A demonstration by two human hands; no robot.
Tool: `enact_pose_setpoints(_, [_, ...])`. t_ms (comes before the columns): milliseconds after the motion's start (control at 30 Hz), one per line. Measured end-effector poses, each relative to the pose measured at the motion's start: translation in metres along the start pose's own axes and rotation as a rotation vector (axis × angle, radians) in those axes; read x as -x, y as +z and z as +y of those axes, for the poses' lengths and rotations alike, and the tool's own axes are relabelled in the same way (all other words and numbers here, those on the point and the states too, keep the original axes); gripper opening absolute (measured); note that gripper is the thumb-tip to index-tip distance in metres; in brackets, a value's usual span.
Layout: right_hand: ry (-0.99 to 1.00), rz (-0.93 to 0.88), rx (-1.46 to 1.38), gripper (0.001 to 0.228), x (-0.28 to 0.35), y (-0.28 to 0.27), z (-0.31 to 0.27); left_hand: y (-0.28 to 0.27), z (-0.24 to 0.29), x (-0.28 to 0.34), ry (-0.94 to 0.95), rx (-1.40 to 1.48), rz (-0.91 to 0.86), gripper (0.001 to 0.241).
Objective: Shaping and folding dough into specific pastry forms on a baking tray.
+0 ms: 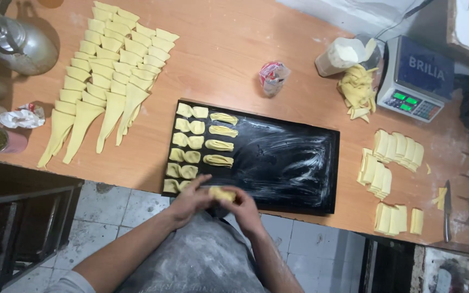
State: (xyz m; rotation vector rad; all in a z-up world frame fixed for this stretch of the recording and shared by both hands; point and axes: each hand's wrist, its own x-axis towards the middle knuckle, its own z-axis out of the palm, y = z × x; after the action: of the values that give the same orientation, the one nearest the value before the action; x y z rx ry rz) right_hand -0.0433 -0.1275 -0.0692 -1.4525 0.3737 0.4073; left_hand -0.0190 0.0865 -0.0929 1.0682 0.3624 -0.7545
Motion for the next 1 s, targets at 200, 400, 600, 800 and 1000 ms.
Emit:
enact_pose_setpoints(200, [0.046,-0.116,0.484,0.034,0.006,0.01,-0.002,-0.039,-0.008,-0.002,-0.122,-0.323,-0.007,0.035])
enact_pose_setpoints(400, [-0.436,0.132,0.773,0.032,-0.058,0.008,0.017,-0.021,0.019,-0.05,0.491,-1.012,0.202,0.025])
enact_pose_setpoints(600, [-0.518,0.222,1.03,0.031,-0.082,0.004,0.016,-0.029,0.008,-0.076,0.751,-1.314,0.336,0.019])
enact_pose_setpoints(800, [-0.718,0.233,1.09,0.026,-0.087,-0.015,0.038,-0.045,0.005,-0.078,0.839,-1.592,0.235,0.027])
enact_pose_setpoints(1000, [-0.541,0.214,1.137,0.029,-0.085,-0.01,0.034,-0.025,0.018,-0.063,0.812,-1.524,0.364,0.029])
